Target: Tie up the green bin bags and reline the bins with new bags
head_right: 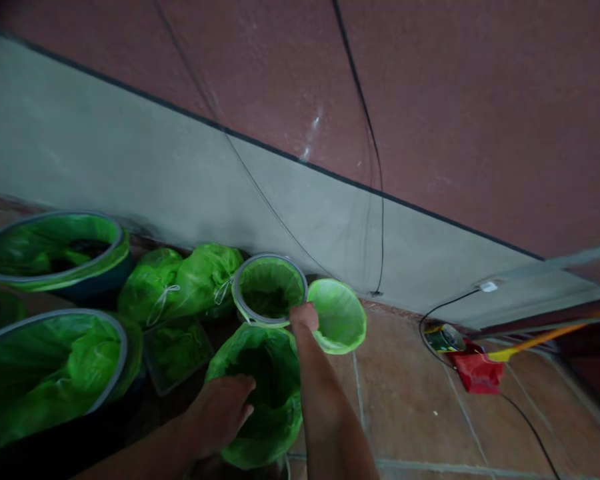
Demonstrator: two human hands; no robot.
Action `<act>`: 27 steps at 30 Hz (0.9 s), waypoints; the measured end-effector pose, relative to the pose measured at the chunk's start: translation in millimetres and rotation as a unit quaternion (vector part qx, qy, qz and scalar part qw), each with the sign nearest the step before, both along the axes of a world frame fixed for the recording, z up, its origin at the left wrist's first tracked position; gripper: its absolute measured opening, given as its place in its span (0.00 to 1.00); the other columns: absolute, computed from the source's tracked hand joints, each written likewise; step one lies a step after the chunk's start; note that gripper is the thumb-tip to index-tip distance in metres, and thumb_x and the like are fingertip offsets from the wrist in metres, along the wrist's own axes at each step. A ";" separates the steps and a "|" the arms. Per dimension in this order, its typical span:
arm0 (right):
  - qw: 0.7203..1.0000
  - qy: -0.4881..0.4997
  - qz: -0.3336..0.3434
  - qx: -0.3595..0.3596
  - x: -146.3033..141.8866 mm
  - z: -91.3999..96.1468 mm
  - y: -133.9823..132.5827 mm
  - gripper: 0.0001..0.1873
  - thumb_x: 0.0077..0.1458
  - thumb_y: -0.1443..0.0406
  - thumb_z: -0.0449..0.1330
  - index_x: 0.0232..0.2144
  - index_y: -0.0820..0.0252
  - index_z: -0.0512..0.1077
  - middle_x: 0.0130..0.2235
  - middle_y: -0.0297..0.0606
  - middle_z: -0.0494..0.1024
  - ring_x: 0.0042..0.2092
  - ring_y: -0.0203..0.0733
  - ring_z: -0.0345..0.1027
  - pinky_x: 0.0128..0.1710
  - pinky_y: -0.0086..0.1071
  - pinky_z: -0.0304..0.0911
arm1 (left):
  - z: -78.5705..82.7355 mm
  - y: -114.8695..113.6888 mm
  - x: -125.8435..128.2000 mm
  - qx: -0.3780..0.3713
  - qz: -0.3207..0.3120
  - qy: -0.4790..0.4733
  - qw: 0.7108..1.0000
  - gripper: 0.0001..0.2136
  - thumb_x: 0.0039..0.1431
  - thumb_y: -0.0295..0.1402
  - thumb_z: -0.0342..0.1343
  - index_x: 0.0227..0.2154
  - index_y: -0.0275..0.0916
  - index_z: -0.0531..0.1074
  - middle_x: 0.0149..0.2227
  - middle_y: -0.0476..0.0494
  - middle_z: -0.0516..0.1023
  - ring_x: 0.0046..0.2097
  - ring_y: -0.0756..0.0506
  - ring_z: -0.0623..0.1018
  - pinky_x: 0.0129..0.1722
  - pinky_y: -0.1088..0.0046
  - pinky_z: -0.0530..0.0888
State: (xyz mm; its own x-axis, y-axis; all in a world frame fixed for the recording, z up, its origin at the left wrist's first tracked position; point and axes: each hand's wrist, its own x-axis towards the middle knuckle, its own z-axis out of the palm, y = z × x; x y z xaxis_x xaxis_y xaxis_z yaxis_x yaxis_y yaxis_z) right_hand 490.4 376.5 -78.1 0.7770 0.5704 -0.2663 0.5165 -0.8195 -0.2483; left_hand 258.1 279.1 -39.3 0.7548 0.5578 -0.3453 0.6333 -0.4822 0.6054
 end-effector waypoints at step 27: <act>0.948 0.099 -0.060 0.296 -40.0 2.3 -265.5 0.14 0.53 0.60 0.54 0.39 0.63 0.72 0.20 0.32 0.72 0.23 0.41 0.68 0.22 0.29 0.60 | 32.1 69.0 -40.7 -0.312 0.347 -0.225 0.855 0.32 0.60 0.59 0.46 0.51 0.34 0.69 0.49 0.32 0.81 0.43 0.41 0.83 0.39 0.66 0.78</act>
State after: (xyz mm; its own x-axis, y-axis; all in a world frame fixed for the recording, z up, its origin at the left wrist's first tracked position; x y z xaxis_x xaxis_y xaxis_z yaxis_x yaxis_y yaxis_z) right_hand 450.3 111.0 -75.8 0.8135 0.5768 -0.0747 0.3244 -0.5565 -0.7649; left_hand 217.4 348.1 -7.2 0.4512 0.7380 -0.5018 0.2715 0.4222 0.8649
